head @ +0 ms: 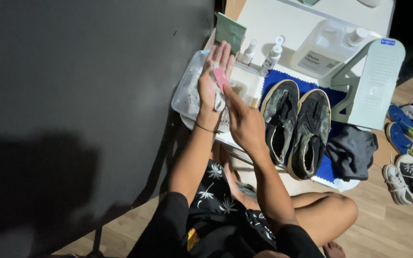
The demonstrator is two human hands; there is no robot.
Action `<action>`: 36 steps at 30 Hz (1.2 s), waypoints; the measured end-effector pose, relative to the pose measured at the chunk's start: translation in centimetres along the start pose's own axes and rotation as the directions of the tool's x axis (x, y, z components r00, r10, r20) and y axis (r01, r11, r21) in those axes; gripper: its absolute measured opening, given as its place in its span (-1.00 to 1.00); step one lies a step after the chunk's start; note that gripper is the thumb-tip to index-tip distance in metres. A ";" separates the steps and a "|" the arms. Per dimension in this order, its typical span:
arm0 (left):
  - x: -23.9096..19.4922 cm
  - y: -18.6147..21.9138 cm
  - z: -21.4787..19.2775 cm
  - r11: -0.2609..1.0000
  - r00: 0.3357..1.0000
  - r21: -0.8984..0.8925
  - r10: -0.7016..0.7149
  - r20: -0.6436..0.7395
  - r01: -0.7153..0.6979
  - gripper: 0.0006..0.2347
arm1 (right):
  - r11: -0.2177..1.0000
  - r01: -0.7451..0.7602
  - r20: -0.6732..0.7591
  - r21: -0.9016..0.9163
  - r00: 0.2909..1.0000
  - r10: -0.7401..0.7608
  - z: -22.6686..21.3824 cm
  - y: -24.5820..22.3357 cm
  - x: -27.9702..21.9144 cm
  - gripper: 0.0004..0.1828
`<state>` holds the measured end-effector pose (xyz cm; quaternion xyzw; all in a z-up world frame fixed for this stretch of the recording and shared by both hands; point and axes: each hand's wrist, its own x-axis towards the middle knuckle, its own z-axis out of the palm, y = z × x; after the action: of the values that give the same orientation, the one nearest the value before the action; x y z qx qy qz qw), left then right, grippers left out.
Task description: The person sits on the floor and cleans a pair of black shoes. They apply liquid from a bottle into a plastic container with water, then use a pink brush to scrub the shoes and the laces.
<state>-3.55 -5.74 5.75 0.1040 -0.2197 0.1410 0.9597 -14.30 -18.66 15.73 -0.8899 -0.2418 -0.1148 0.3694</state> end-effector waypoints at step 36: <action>-0.6 -0.3 -1.1 0.978 0.992 -0.203 -0.073 -0.105 0.050 -0.75 | 0.999 0.025 -0.098 -0.047 0.995 -0.029 1.9 0.5 -0.3 -0.44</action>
<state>-3.50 -5.91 4.48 0.0057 -0.1752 0.0940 0.9800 -14.22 -17.71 13.95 -0.8881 -0.2326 -0.1690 0.3586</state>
